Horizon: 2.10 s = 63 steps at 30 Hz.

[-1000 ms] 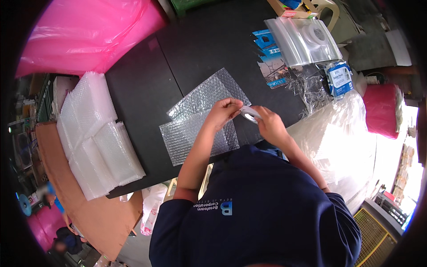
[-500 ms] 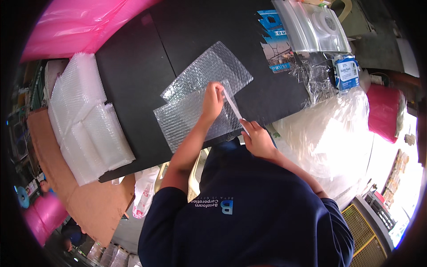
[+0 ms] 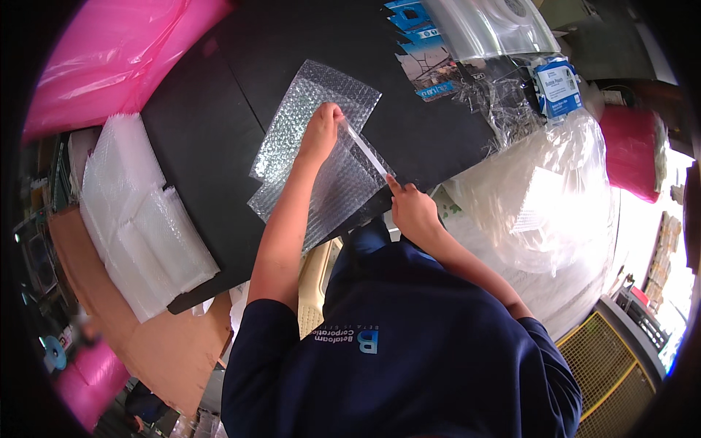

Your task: The person repeatedly picks up sheets of bubble wrap, applies clear tape to seal the edges, and stacks the finished pieces on a table. The person handles bubble wrap and tape throughout the clip, working at a table in a warehouse-like setting.

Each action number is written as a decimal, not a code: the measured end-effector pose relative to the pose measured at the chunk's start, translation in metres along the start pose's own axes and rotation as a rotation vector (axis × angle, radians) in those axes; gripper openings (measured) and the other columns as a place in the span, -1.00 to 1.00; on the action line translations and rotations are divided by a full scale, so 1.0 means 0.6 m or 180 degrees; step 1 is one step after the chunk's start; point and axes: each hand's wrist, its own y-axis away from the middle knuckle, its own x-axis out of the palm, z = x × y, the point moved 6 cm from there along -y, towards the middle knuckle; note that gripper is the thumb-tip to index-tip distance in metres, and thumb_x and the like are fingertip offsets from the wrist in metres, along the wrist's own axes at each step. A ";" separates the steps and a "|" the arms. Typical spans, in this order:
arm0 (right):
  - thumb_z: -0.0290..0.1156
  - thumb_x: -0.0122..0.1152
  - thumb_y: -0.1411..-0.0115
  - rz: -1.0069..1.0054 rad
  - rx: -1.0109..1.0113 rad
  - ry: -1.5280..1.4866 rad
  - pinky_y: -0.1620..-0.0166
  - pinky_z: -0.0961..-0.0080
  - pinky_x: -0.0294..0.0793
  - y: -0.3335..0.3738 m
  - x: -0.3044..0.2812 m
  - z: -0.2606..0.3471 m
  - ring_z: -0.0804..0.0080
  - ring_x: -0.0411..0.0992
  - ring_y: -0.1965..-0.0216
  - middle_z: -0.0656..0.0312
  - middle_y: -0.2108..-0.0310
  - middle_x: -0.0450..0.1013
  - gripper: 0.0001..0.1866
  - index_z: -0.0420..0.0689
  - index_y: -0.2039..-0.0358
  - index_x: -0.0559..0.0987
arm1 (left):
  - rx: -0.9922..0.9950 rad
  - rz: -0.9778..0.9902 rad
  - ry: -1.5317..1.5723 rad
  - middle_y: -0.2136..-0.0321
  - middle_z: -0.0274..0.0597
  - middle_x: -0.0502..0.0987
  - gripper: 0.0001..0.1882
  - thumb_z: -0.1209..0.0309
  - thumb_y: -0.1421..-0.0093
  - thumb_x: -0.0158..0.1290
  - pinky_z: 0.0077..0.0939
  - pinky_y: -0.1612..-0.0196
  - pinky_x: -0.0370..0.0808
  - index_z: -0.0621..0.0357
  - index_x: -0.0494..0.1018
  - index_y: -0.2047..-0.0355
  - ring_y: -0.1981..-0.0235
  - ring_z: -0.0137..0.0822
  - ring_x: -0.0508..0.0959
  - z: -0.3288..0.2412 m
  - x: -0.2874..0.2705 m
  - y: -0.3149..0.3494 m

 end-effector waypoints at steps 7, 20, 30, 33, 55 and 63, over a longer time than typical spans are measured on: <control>-0.47 -0.02 -0.09 0.0293 0.0059 0.0288 0.41 0.33 0.52 -0.016 0.006 -0.009 0.13 0.52 0.42 -0.01 0.37 0.45 -0.35 -0.06 -0.26 0.21 | 0.0059 -0.0096 -0.0140 0.40 -0.05 0.39 -0.82 0.68 -0.14 -0.08 -0.25 0.28 0.47 0.21 0.19 0.30 0.32 -0.05 0.48 0.005 0.011 -0.001; -0.48 0.01 -0.04 0.0578 0.0086 0.0555 0.42 0.29 0.53 -0.051 0.033 -0.018 0.16 0.53 0.46 0.10 0.51 0.50 -0.32 -0.12 -0.25 0.21 | 0.0198 -0.0057 -0.0336 0.43 -0.02 0.40 -0.83 0.65 -0.13 -0.02 -0.23 0.30 0.43 0.22 0.22 0.35 0.33 -0.03 0.46 0.003 0.015 -0.005; -0.40 0.01 -0.13 0.0895 0.0266 0.1141 0.40 0.37 0.53 -0.071 0.059 -0.007 0.27 0.57 0.36 0.19 0.34 0.56 -0.38 -0.16 -0.24 0.21 | -0.0450 -0.0190 -0.0197 0.31 -0.12 0.44 -0.85 0.49 -0.16 0.01 -0.21 0.29 0.48 0.16 0.32 0.25 0.30 0.00 0.52 -0.095 0.049 0.030; -0.32 0.03 -0.15 0.0803 0.0103 0.1078 0.37 0.35 0.54 -0.078 0.041 -0.020 0.26 0.57 0.34 0.20 0.35 0.56 -0.55 -0.01 -0.09 0.43 | 0.0268 0.0644 0.0733 0.39 -0.12 0.42 -0.86 0.41 -0.09 0.12 -0.21 0.24 0.43 0.19 0.41 0.43 0.32 -0.03 0.47 -0.136 0.114 0.099; -0.50 0.12 0.12 -0.1469 -0.0714 -0.0948 0.20 0.26 0.42 -0.166 -0.005 -0.065 0.13 0.45 0.26 0.18 0.44 0.49 -0.93 -0.10 0.59 0.57 | -0.0301 0.0184 0.0637 0.40 -0.10 0.46 -0.69 0.65 0.20 0.22 -0.35 0.28 0.44 0.23 0.45 0.38 0.35 -0.13 0.51 -0.089 0.079 0.071; -0.39 -0.08 -0.14 0.0118 -0.0522 -0.4401 -0.24 0.43 -0.01 -0.171 -0.035 -0.098 0.34 0.10 -0.22 0.17 -0.16 0.22 -0.51 -0.13 -0.13 0.33 | -0.0191 0.0377 0.0638 0.36 -0.10 0.43 -0.82 0.61 -0.03 0.11 -0.41 0.27 0.45 0.24 0.46 0.31 0.32 -0.16 0.49 -0.089 0.077 0.071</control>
